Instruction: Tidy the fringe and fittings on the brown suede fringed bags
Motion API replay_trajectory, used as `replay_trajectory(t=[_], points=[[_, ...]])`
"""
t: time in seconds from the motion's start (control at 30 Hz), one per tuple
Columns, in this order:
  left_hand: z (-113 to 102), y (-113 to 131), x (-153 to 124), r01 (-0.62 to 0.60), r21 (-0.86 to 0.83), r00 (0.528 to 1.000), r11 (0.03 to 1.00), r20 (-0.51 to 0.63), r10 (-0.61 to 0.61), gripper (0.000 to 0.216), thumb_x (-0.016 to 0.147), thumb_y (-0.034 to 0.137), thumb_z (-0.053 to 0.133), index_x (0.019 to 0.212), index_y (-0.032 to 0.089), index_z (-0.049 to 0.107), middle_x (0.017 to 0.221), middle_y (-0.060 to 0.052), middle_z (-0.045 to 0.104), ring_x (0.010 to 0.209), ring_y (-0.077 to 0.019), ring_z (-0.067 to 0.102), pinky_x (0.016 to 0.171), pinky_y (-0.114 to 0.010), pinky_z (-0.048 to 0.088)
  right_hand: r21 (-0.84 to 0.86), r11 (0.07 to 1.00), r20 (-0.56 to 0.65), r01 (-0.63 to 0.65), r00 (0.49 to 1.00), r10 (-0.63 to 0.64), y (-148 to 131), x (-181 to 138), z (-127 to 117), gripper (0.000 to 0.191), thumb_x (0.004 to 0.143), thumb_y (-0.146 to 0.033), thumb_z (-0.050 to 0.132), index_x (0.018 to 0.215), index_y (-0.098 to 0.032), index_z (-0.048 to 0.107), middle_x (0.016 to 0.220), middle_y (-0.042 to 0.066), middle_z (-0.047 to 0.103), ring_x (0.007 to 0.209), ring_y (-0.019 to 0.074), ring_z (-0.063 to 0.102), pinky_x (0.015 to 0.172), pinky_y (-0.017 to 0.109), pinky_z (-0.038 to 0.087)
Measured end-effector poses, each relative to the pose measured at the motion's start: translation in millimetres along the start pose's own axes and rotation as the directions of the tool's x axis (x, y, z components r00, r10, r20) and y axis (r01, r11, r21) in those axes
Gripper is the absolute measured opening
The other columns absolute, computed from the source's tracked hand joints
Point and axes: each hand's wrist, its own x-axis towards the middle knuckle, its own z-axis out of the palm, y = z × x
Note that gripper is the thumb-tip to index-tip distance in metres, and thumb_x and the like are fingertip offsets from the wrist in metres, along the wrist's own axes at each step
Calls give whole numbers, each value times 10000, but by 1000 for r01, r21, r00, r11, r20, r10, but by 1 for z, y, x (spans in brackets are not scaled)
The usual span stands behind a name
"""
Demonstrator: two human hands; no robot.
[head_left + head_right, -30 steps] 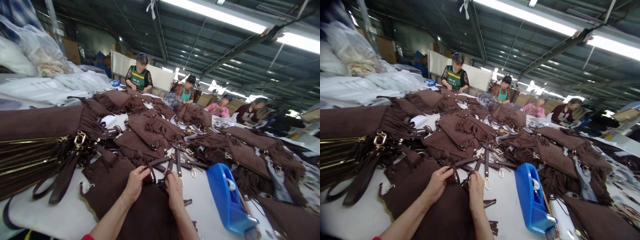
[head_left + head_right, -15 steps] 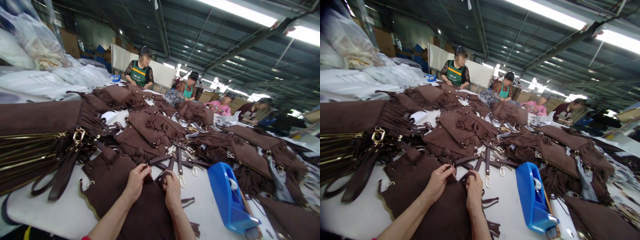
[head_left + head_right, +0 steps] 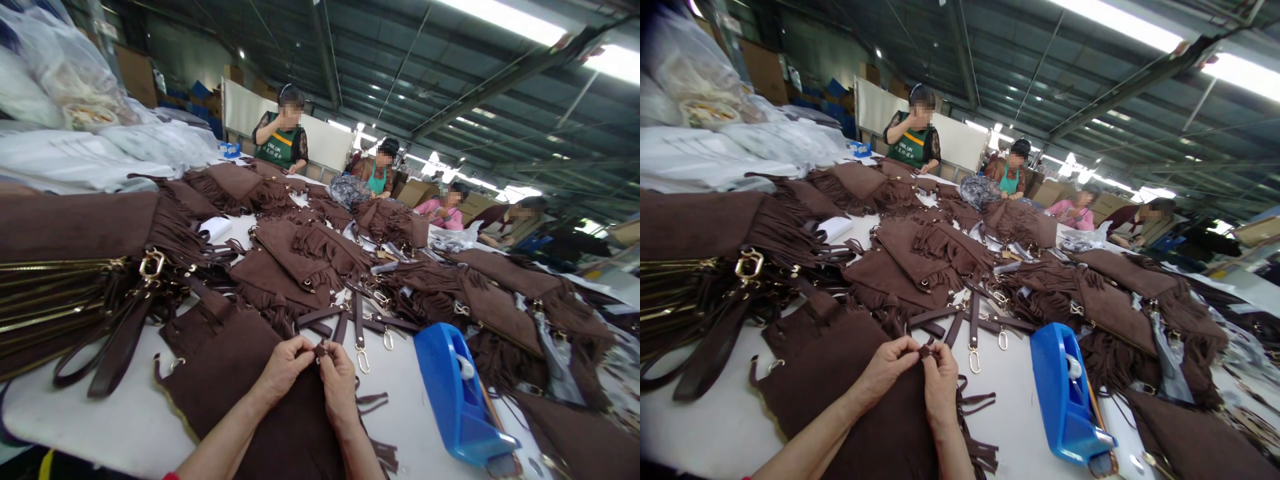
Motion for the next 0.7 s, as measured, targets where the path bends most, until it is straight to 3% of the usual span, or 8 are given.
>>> replay_trajectory(t=[0.1,0.2,0.3,0.5,0.7], points=[[-2,0,0,49,-57,999,997,11,-49,137,622,284,592,587,164,539,511,57,472,499,-88,389,511,-202,298,30,998,-125,-59,990,62,3,5,0,153,714,-346,546,679,-200,516,596,-48,494,548,105,440,495,211,370],[-5,-1,1,84,-114,996,990,30,-81,183,606,306,616,576,161,508,498,57,465,468,-77,371,488,-200,287,95,987,-192,-130,970,146,6,10,1,190,783,-377,402,670,-225,415,493,-105,297,376,73,269,357,192,234],[-5,-2,2,80,-153,997,985,2,-80,180,634,322,611,635,158,536,513,59,476,484,-76,391,509,-198,304,111,984,-114,-142,981,154,5,8,1,200,779,-397,427,679,-225,405,495,-113,285,363,62,254,359,185,224],[-4,-4,2,87,-154,996,984,-5,-89,166,621,288,658,643,138,591,551,42,528,498,-70,409,508,-193,302,-11,999,155,-51,987,52,-10,-4,-2,119,702,-305,595,710,-192,557,616,-49,519,586,108,463,572,222,376],[-3,-7,3,67,-169,994,983,-74,-80,182,638,312,636,649,143,569,460,75,458,412,-43,346,442,-174,238,-58,998,111,33,993,-27,-4,-4,-1,178,760,-350,512,660,-204,531,630,-28,536,623,141,487,591,242,381]])
